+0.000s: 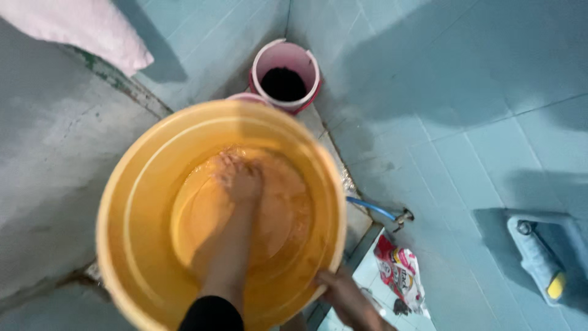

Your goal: The person fills a bucket with water from a hose, wipes the inside of the bucket by hand, and then uses a brush to scrub the tiled floor and around the toilet.

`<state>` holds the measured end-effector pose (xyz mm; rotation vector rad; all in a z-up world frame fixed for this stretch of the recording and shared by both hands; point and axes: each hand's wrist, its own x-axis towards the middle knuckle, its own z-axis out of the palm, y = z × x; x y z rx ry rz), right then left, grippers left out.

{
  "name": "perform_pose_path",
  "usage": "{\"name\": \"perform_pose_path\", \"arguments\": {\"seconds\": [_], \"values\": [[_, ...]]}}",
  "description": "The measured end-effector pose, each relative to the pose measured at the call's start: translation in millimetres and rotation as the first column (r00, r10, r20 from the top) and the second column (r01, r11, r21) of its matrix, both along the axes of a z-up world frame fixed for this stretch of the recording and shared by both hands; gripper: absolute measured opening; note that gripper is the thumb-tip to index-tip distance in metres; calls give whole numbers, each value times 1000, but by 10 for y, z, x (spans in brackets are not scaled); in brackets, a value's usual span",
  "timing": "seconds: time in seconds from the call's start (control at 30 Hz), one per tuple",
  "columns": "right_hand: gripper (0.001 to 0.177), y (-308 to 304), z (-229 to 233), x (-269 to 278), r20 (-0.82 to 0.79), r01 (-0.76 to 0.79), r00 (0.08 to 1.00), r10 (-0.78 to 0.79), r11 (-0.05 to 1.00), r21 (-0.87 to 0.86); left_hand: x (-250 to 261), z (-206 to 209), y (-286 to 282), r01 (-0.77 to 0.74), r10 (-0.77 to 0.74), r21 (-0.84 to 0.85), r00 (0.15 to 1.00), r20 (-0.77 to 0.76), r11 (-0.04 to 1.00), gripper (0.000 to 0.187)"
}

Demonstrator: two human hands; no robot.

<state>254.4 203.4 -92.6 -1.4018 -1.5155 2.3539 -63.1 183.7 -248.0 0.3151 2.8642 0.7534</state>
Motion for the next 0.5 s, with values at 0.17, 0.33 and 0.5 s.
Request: {"name": "perform_pose_path", "arguments": {"seconds": [0.17, 0.33, 0.5], "values": [[51, -77, 27, -128, -137, 57, 987, -88, 974, -220, 502, 138, 385, 268, -274, -74, 959, -77, 960, 81], [50, 55, -38, -284, -93, 86, 990, -104, 980, -178, 714, 117, 168, 710, -817, -455, 572, -72, 537, 85], [52, 63, -8, -270, -64, 74, 994, -88, 978, -194, 421, 49, -356, 973, -986, -225, 19, -164, 56, 80]]}}
